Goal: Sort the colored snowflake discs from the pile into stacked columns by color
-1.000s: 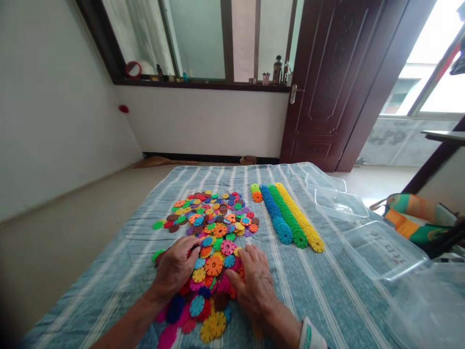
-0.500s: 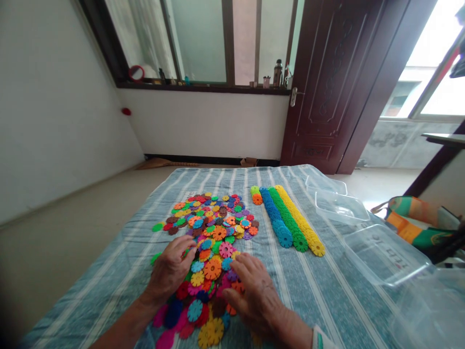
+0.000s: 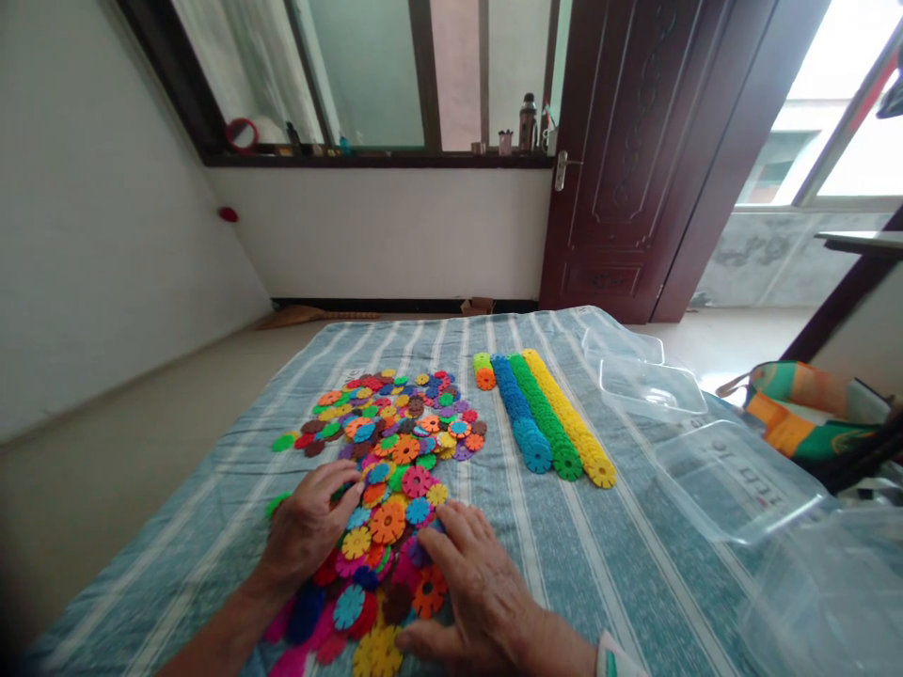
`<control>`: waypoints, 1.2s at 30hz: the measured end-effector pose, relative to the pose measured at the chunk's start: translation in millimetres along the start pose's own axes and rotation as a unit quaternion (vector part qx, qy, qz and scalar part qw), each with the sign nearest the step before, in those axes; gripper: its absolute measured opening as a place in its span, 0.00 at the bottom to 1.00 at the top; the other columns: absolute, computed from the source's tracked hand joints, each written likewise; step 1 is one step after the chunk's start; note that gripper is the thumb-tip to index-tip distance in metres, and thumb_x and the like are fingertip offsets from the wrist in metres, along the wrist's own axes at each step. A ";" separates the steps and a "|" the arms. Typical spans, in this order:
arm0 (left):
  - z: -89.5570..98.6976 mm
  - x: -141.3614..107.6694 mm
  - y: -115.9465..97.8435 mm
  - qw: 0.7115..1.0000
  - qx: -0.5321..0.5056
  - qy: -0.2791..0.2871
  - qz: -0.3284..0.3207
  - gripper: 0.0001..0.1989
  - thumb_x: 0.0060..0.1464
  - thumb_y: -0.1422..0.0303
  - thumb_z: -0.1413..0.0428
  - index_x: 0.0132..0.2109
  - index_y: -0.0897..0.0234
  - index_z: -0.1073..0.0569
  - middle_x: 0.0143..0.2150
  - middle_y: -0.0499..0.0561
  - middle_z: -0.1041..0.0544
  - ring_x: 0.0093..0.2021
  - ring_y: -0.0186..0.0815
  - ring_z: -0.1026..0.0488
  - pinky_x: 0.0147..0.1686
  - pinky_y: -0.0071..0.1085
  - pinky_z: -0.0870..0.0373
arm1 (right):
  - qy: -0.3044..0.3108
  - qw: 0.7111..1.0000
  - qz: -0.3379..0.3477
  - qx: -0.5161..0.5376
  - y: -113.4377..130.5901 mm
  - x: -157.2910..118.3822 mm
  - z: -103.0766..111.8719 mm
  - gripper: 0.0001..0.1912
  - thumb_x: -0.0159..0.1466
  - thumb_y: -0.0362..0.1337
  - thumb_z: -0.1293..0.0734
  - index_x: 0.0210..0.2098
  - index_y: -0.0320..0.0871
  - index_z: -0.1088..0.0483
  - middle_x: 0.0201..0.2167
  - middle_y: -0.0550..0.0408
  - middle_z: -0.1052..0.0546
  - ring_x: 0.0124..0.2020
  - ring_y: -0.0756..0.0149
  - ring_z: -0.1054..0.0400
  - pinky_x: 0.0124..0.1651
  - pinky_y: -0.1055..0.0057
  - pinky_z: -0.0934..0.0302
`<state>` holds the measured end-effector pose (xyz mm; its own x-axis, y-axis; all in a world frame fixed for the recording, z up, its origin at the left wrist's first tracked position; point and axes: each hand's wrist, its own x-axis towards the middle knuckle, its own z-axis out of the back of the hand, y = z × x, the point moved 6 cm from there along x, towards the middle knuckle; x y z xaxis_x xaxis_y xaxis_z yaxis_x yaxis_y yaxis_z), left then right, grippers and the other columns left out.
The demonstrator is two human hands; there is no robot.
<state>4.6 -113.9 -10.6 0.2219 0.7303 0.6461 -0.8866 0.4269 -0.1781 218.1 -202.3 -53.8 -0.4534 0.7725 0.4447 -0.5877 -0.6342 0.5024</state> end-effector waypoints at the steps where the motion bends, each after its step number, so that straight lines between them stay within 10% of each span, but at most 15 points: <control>1: 0.1 0.8 -0.2 1.000 -0.001 0.003 0.001 0.11 0.57 0.65 0.50 0.34 0.60 0.25 0.38 0.52 0.20 0.40 0.40 0.22 0.43 0.34 0.25 | -0.002 1.000 0.004 0.004 0.9 0.8 2.5 0.38 0.57 0.57 0.32 0.60 0.43 0.37 0.62 0.39 0.35 0.64 0.45 0.42 0.64 0.47 0.45; 27: 1.6 -4.2 -8.7 0.999 -0.029 0.013 0.015 0.10 0.57 0.67 0.48 0.39 0.64 0.22 0.44 0.56 0.20 0.46 0.42 0.23 0.49 0.38 0.25 | -0.047 0.997 0.049 -0.032 6.9 -13.2 3.2 0.26 0.62 0.43 0.34 0.58 0.43 0.37 0.57 0.43 0.29 0.59 0.50 0.36 0.59 0.51 0.39; 36: -6.1 -9.8 -56.8 0.970 -0.087 0.213 -0.085 0.19 0.55 0.61 0.41 0.52 0.64 0.26 0.55 0.58 0.24 0.57 0.47 0.30 0.59 0.47 0.34 | -0.094 0.989 0.060 -0.098 3.9 -14.5 10.4 0.20 0.64 0.39 0.36 0.55 0.42 0.35 0.52 0.44 0.25 0.54 0.51 0.31 0.53 0.53 0.33</control>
<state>55.3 -142.1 -11.3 0.5388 0.7796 0.3192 -0.7493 0.6167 -0.2415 229.4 -216.3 -50.6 -0.4064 0.6607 0.6311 -0.6646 -0.6878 0.2920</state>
